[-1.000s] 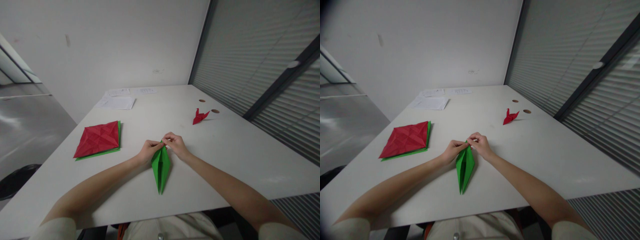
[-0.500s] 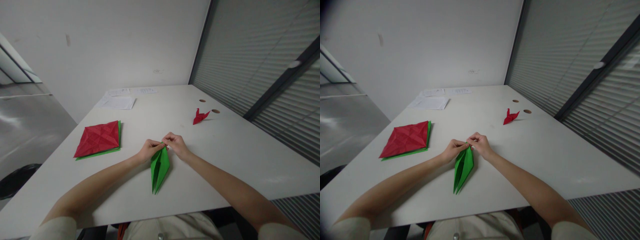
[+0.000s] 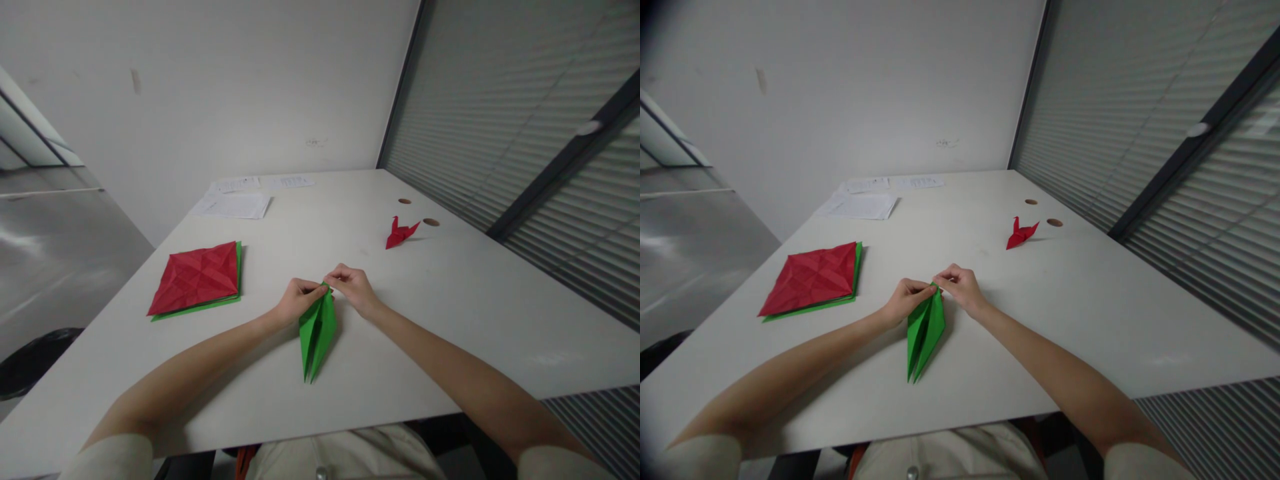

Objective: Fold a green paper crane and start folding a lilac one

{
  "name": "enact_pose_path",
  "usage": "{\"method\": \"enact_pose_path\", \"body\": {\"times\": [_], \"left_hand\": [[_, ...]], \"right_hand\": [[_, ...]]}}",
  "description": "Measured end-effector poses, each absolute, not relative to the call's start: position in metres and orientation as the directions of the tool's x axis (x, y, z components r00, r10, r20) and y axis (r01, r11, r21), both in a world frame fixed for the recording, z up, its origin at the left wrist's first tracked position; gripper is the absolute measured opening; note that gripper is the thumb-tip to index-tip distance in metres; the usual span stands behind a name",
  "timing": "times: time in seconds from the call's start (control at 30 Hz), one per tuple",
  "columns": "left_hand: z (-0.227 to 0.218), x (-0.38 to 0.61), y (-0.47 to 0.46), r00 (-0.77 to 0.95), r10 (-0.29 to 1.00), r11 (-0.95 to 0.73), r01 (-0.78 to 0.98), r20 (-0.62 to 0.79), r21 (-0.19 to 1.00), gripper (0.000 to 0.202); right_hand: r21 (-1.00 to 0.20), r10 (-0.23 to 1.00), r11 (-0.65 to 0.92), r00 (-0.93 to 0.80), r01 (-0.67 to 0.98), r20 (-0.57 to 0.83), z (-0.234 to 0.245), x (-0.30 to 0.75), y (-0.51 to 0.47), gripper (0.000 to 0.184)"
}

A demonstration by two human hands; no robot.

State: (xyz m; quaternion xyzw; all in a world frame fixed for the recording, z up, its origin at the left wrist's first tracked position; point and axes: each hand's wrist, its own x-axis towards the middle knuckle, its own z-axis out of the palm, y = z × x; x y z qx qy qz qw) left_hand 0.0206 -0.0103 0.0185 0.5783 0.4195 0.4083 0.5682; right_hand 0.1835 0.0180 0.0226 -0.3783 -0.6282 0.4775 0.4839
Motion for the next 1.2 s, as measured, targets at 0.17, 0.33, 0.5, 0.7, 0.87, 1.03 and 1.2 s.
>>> {"method": "enact_pose_path", "body": {"times": [0.17,0.33,0.5,0.7,0.87,1.03,1.2], "left_hand": [[0.017,0.022,-0.007,0.263,0.963,-0.070,0.023,0.062,0.997,0.046],[0.014,0.017,-0.013,0.289,0.853,-0.516,0.348,0.434,0.783,0.053],[0.007,0.015,-0.024,0.649,0.655,-0.748,0.482,0.388,0.456,0.069],[-0.003,0.017,-0.027,0.808,0.509,-0.853,0.429,0.297,0.296,0.074],[0.000,0.017,-0.030,0.823,0.512,-0.850,0.442,0.247,0.287,0.071],[-0.001,0.018,-0.030,0.840,0.496,-0.854,0.427,0.222,0.296,0.072],[-0.003,0.018,-0.028,0.862,0.456,-0.878,0.395,0.221,0.270,0.056]], "right_hand": [[-0.967,0.949,0.256,-0.193,0.013,0.249,0.020,0.185,0.022,0.027],[-0.948,0.953,0.300,-0.081,0.102,0.293,0.012,0.194,0.038,0.031],[-0.959,0.973,0.228,-0.065,0.171,0.220,-0.005,0.204,0.056,0.031],[-0.916,0.952,0.295,-0.162,0.270,0.259,-0.017,0.211,0.065,0.024],[-0.842,0.938,0.340,-0.217,0.419,0.271,-0.025,0.217,0.071,0.018],[-0.655,0.929,0.363,-0.210,0.662,0.303,-0.028,0.220,0.073,0.011],[-0.485,0.948,0.311,-0.228,0.817,0.224,-0.022,0.217,0.067,0.011]]}}
